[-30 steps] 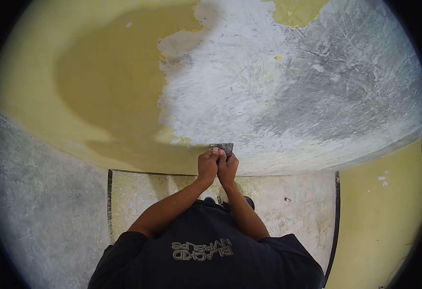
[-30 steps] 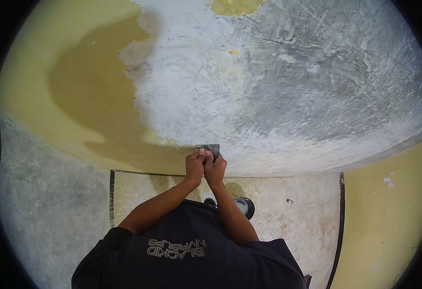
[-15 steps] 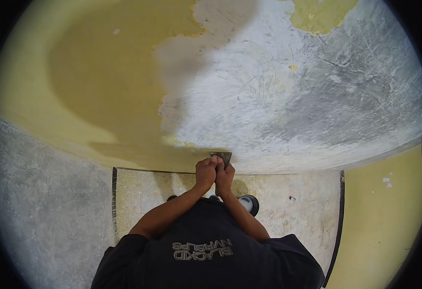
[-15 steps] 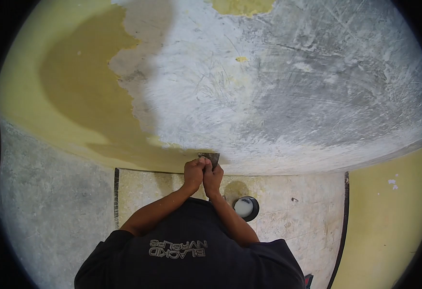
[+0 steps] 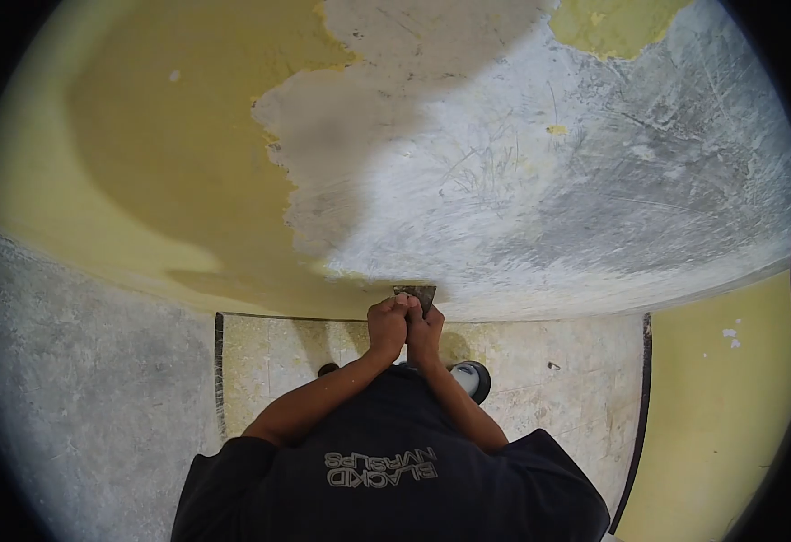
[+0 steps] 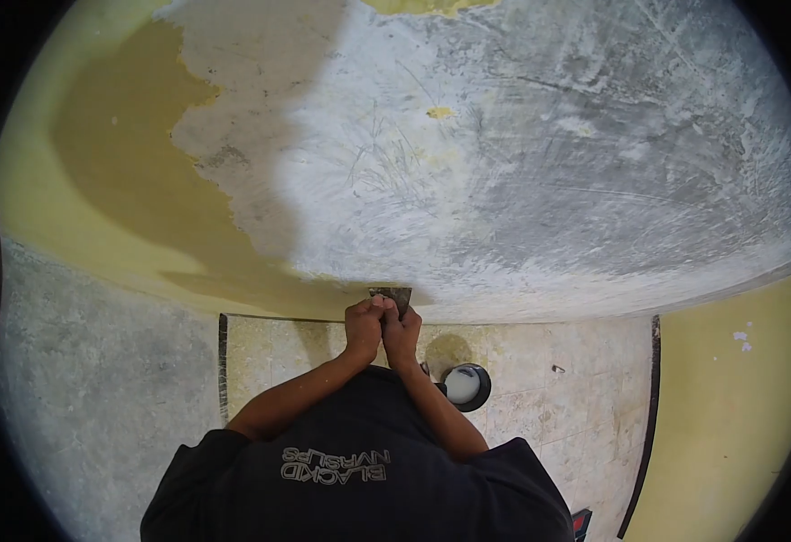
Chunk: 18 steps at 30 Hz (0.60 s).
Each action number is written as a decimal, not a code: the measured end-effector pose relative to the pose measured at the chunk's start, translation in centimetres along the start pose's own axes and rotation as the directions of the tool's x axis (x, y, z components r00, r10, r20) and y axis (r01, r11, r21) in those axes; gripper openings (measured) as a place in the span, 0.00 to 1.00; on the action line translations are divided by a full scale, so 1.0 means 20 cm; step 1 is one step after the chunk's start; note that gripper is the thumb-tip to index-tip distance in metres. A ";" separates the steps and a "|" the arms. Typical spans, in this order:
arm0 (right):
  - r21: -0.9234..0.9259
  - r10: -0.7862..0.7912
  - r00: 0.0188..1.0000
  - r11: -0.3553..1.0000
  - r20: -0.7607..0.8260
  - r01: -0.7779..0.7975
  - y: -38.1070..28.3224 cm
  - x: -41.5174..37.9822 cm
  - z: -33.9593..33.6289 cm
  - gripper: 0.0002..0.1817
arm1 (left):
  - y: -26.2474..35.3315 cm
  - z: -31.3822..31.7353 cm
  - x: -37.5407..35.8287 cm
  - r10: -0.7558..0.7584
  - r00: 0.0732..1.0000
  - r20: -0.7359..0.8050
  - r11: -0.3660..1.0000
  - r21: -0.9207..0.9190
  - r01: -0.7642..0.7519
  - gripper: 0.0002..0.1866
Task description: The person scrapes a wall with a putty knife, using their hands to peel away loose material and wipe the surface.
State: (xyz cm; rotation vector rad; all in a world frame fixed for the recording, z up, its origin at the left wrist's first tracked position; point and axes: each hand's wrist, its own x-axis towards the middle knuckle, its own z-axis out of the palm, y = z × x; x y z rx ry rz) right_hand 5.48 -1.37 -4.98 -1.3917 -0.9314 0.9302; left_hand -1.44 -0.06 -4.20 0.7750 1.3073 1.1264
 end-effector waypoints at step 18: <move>0.114 0.350 0.915 0.919 0.199 -0.377 -0.07 -0.13 -0.04 0.21 | -0.03 -0.08 -0.04 0.079 0.991 0.112 0.986 0.137 -0.095 0.23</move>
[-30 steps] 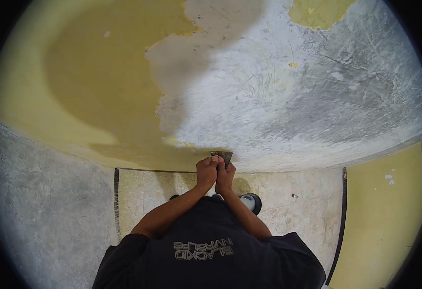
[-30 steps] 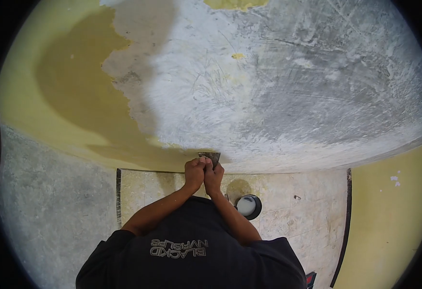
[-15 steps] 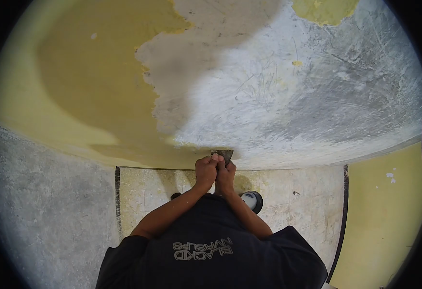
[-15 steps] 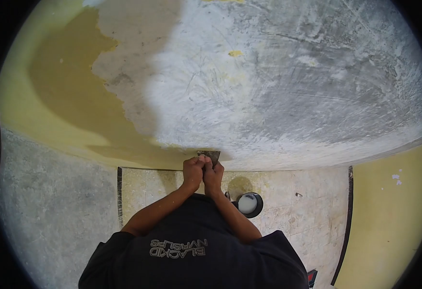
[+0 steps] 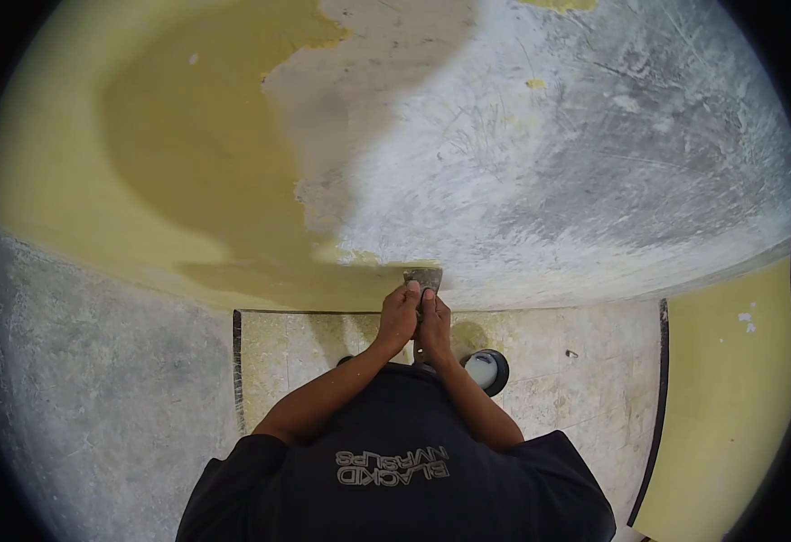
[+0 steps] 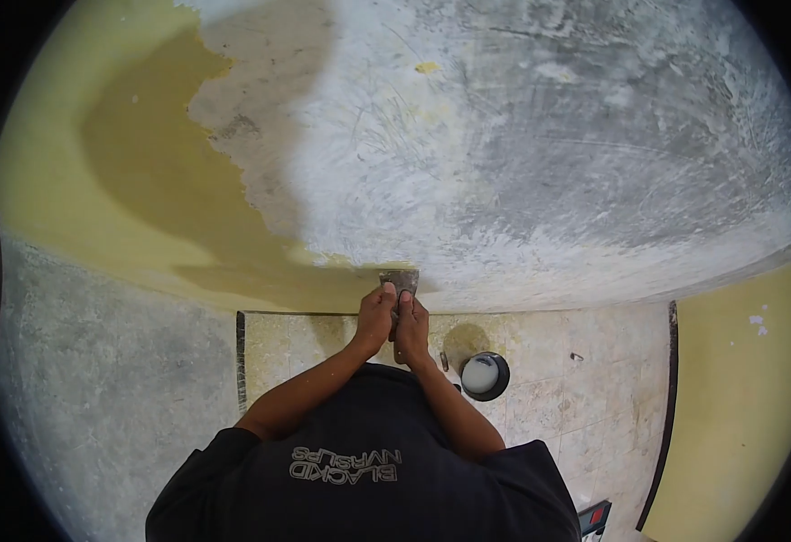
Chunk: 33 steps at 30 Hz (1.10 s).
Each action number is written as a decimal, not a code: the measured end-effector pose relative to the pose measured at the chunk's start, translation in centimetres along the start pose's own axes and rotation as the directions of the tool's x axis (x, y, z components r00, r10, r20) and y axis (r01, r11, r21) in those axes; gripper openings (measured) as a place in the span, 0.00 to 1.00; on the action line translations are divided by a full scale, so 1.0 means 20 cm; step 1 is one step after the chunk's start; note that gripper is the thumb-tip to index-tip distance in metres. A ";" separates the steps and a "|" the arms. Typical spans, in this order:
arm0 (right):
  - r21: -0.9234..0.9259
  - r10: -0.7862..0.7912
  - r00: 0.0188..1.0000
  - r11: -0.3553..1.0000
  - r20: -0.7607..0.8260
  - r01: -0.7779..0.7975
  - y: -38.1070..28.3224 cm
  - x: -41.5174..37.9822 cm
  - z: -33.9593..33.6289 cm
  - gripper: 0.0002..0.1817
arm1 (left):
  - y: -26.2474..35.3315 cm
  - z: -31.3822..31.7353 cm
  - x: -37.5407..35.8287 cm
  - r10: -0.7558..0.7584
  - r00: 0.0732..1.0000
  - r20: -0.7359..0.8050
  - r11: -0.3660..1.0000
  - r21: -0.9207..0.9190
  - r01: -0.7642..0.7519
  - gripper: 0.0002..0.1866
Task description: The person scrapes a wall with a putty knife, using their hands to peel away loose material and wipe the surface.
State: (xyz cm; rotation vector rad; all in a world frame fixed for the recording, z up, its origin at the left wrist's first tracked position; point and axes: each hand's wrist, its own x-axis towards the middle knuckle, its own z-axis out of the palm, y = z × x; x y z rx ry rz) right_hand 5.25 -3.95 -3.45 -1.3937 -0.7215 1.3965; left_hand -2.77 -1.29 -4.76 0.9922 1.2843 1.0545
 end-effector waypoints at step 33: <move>-0.815 -0.478 0.878 0.520 -0.032 0.254 -0.15 0.12 -0.15 0.20 | 0.04 0.18 0.03 -0.233 0.967 0.102 0.710 -0.661 0.241 0.15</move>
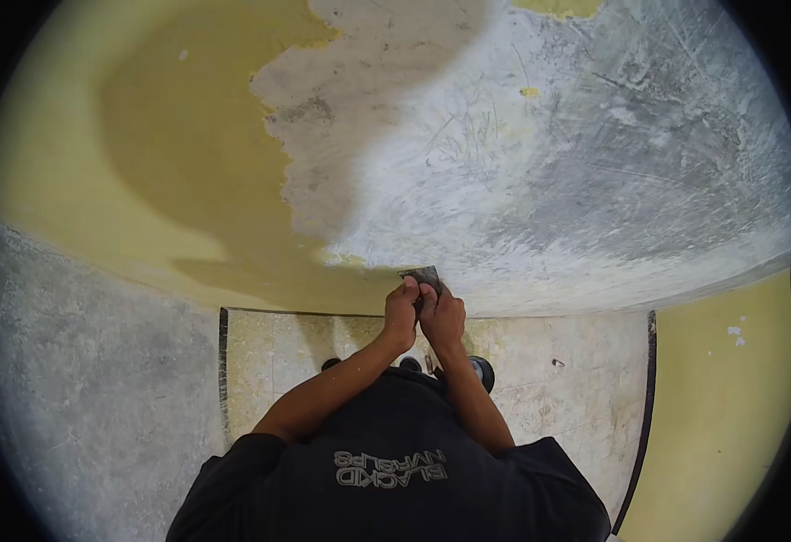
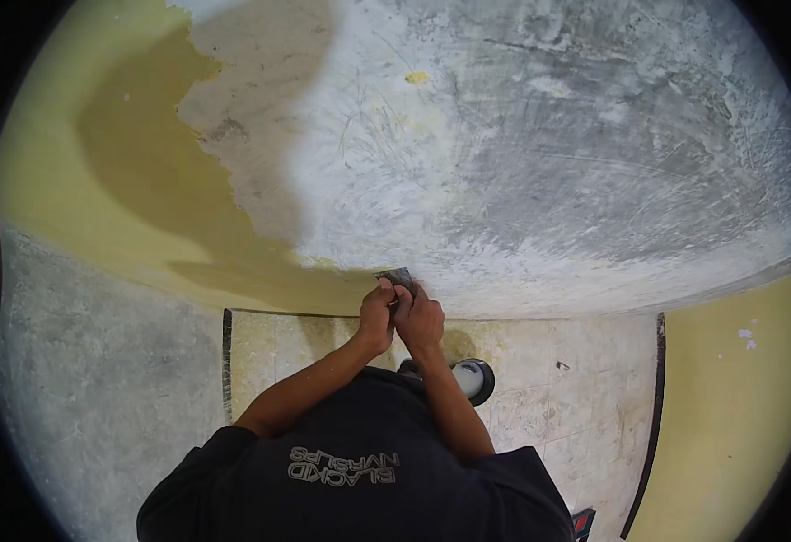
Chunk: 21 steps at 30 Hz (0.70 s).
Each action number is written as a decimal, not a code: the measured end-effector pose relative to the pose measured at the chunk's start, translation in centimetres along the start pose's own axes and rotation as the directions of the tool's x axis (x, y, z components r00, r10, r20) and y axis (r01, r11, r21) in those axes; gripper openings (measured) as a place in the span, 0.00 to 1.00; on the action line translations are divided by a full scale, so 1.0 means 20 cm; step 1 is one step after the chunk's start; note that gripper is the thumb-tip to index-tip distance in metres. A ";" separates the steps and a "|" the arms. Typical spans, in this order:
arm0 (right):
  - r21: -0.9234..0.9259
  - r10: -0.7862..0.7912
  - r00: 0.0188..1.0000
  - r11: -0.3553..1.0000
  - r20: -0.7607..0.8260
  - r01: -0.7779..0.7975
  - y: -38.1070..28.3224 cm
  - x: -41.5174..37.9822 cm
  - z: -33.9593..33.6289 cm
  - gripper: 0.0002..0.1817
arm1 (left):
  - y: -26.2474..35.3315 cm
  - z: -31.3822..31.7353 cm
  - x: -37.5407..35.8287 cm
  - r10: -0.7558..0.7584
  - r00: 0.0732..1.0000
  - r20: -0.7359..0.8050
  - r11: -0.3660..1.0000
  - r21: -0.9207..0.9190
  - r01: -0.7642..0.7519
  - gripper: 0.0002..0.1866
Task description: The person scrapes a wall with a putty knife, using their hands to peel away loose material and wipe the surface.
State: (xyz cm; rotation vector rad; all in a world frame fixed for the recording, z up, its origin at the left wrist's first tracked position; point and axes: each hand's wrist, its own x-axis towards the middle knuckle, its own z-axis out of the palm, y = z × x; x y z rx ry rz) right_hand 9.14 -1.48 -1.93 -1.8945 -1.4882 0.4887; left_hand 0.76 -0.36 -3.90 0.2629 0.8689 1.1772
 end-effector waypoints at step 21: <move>0.170 -0.121 0.990 0.976 -0.075 0.132 -0.08 0.03 -0.08 0.20 | 0.19 0.09 -0.15 0.043 0.999 -0.016 0.967 0.253 -0.038 0.13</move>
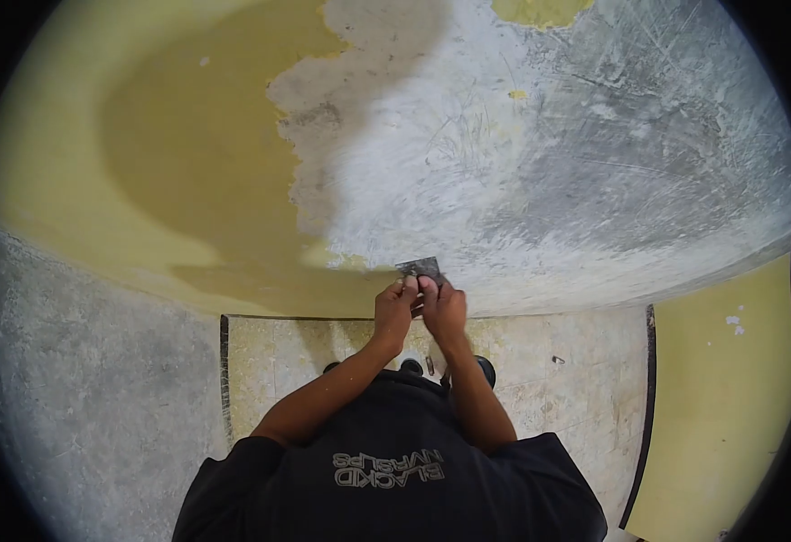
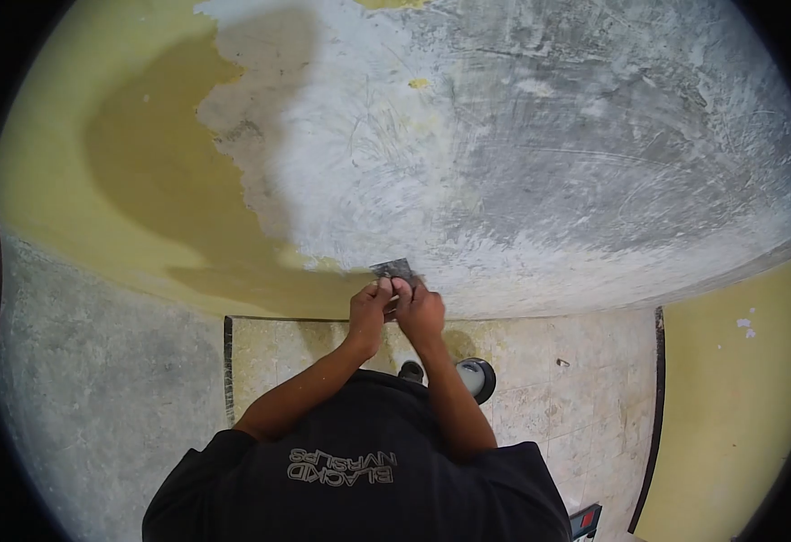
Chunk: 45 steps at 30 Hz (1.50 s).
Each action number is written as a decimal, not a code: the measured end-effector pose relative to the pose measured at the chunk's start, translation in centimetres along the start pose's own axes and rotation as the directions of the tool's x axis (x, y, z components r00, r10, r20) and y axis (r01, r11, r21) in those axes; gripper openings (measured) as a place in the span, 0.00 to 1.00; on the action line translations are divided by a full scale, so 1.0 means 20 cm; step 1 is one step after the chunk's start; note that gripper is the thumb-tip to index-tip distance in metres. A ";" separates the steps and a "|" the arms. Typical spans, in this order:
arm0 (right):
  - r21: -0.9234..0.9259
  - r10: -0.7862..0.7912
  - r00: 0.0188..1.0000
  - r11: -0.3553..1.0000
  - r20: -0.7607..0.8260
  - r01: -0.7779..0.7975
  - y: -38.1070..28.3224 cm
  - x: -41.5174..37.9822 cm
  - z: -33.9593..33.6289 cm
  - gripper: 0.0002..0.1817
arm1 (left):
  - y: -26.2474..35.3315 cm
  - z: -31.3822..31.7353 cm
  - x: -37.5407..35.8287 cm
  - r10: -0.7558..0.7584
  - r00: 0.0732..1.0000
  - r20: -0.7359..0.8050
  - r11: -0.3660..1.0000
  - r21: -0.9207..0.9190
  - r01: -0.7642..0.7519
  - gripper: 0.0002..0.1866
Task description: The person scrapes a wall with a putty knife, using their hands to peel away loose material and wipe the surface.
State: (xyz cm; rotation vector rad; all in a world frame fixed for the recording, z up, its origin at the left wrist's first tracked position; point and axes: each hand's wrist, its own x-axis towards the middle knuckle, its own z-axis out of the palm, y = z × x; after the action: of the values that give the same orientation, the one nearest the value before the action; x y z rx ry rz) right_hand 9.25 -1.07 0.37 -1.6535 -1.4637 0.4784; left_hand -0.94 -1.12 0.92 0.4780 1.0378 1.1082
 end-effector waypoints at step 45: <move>-0.683 -0.115 0.987 0.713 0.111 0.160 -0.01 0.00 -0.14 0.19 | 0.02 -0.40 -0.13 -0.034 0.999 0.010 0.999 0.042 0.034 0.16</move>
State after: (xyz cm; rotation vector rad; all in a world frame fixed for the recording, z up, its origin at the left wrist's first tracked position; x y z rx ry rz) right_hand 11.24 -1.94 2.04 -2.0773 -1.9441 -0.1511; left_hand -8.25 -4.63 -1.44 0.4977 1.0578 1.0541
